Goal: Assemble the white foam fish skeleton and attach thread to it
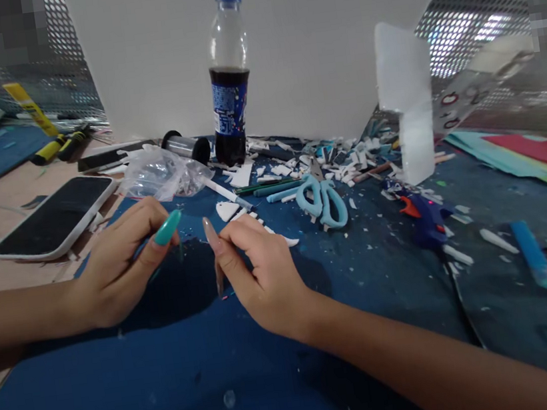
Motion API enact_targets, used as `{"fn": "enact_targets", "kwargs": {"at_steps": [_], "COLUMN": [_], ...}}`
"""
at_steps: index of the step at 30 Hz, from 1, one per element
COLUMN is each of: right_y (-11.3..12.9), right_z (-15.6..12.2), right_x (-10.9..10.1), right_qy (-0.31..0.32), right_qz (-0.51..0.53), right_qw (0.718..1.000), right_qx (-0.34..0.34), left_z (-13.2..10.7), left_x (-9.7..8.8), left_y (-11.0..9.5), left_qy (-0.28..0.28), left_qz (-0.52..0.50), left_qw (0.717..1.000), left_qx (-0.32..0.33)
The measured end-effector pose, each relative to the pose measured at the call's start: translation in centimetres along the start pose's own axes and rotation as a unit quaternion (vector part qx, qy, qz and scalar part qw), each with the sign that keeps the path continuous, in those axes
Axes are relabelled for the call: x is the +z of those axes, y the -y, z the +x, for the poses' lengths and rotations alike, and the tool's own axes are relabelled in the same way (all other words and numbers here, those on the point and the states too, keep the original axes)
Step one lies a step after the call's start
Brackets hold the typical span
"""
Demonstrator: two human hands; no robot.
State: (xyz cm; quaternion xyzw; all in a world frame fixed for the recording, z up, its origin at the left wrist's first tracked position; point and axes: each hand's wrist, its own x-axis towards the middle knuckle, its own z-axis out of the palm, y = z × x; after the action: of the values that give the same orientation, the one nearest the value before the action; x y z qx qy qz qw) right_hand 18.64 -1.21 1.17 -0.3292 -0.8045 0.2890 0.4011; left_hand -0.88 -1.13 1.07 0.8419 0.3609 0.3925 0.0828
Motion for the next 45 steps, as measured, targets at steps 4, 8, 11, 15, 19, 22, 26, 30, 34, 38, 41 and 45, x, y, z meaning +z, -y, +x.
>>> {"fn": "enact_targets", "kwargs": {"at_steps": [4, 8, 11, 15, 19, 22, 26, 30, 34, 38, 41, 45], "right_y": [-0.2, -0.3, -0.2, -0.2, -0.4, -0.4, -0.5, -0.5, -0.3, 0.2, 0.4, 0.5], "right_z": [-0.1, -0.2, -0.1, -0.1, -0.2, -0.2, -0.2, -0.1, -0.2, -0.4, -0.5, -0.4], "right_x": [0.1, 0.0, 0.0, 0.0, 0.1, 0.1, 0.2, 0.1, 0.1, 0.1, 0.0, 0.1], "right_qy": [-0.033, -0.035, -0.031, -0.032, -0.026, -0.021, -0.026, -0.033, -0.041, -0.055, -0.05, -0.035], "right_qz": [0.014, 0.005, 0.001, 0.006, 0.01, 0.012, 0.018, 0.017, 0.021, 0.006, -0.019, -0.036], "right_qw": [0.999, 0.998, 0.998, 0.998, 0.999, 0.998, 0.998, 0.998, 0.998, 0.998, 0.996, 0.997], "right_qx": [0.032, 0.046, 0.047, 0.045, 0.045, 0.05, 0.048, 0.047, 0.037, -0.028, -0.066, -0.067], "left_z": [0.1, -0.3, -0.4, -0.1, 0.2, 0.1, 0.0, 0.2, 0.5, 0.4, 0.2, 0.3], "left_x": [-0.4, -0.2, 0.0, 0.1, 0.0, -0.2, -0.1, 0.2, 0.4, 0.7, 1.0, 1.0], "left_y": [0.5, 0.1, 0.1, 1.1, 1.3, 1.0, 0.8, 0.9, 0.2, -0.5, -0.7, -0.7], "left_qy": [-0.016, 0.117, 0.164, 0.229, 0.246, 0.246, 0.216, 0.132, 0.111, 0.106, 0.12, 0.13], "left_qz": [0.213, 0.479, 0.509, 0.458, 0.408, 0.388, 0.407, 0.343, -0.031, -0.35, -0.438, -0.459], "left_qw": [0.974, 0.867, 0.845, 0.858, 0.878, 0.886, 0.886, 0.93, 0.983, 0.877, 0.822, 0.803], "left_qx": [0.077, 0.068, 0.018, -0.04, -0.057, -0.068, -0.044, -0.014, -0.141, -0.312, -0.343, -0.357]}}
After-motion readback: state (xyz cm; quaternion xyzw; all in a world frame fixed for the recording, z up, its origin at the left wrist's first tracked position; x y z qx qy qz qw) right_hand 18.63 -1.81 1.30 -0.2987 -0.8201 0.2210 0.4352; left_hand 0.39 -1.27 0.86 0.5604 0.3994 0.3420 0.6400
